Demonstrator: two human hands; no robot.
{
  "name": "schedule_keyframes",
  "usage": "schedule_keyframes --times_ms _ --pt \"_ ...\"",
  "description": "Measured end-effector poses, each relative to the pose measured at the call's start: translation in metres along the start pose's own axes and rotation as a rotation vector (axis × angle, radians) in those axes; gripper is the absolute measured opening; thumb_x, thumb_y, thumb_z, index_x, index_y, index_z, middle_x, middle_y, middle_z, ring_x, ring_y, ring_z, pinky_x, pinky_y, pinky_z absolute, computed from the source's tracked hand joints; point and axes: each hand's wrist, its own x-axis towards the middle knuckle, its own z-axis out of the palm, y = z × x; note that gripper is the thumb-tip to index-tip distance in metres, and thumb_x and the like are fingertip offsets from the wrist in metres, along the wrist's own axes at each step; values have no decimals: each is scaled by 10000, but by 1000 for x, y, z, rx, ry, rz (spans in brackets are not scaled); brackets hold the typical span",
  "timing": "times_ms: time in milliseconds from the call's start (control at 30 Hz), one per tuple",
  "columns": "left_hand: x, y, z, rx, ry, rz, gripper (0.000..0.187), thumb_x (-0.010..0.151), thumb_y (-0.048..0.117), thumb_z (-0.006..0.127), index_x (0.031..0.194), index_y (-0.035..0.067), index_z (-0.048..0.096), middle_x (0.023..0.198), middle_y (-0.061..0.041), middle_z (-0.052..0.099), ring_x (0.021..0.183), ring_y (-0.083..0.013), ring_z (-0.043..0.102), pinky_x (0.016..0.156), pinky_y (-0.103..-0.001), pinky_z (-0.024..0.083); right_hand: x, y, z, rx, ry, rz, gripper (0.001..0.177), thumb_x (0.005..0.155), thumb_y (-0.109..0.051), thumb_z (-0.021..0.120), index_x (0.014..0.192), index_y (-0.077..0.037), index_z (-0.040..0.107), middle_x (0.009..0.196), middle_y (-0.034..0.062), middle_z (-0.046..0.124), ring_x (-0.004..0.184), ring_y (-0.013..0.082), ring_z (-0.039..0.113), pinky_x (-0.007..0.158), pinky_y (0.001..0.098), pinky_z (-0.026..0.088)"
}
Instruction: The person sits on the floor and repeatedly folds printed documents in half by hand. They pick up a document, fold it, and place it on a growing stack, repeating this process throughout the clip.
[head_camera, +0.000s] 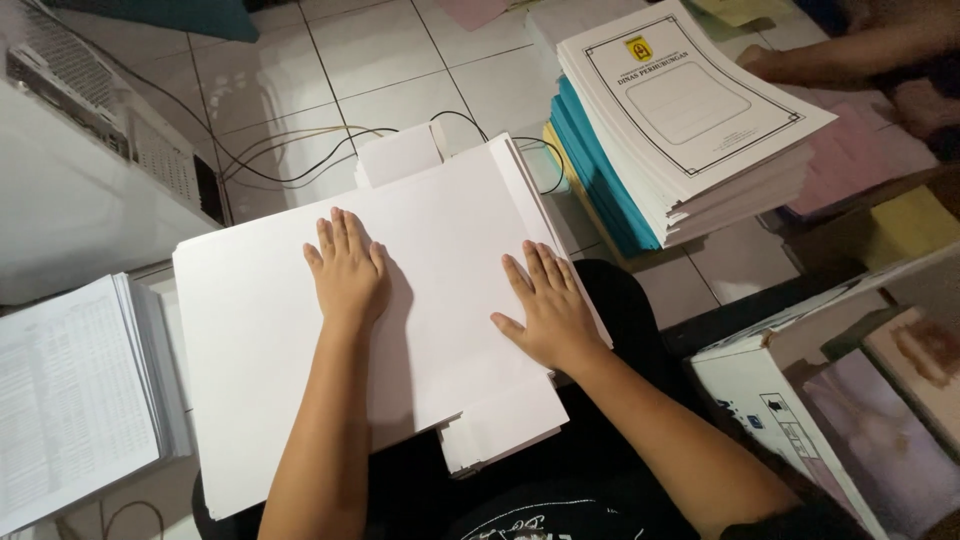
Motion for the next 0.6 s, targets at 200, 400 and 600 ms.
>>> schedule_keyframes --times_ms 200,400,600 --pt "-62 17 -15 3 -98 50 652 1050 375 248 1615 50 239 1688 -181 192 1556 -364 154 1220 -599 89 -1 -2 -1 9 9 0 823 976 -623 396 1616 -120 270 1658 263 205 1558 381 142 1242 513 65" --pt "-95 28 -23 20 -137 64 649 1052 396 229 1616 76 245 1690 -167 183 1557 -354 142 1220 -588 87 -1 -1 2 -30 23 -6 812 990 -628 373 1616 -120 273 1659 256 211 1557 376 147 1243 502 68" --pt "-92 26 -16 9 -85 61 657 1045 452 247 1613 124 284 1673 -178 232 1550 -355 172 1212 -596 94 -2 -16 -3 18 -22 -118 807 984 -633 367 1610 -134 272 1665 252 192 1555 384 150 1244 514 79"
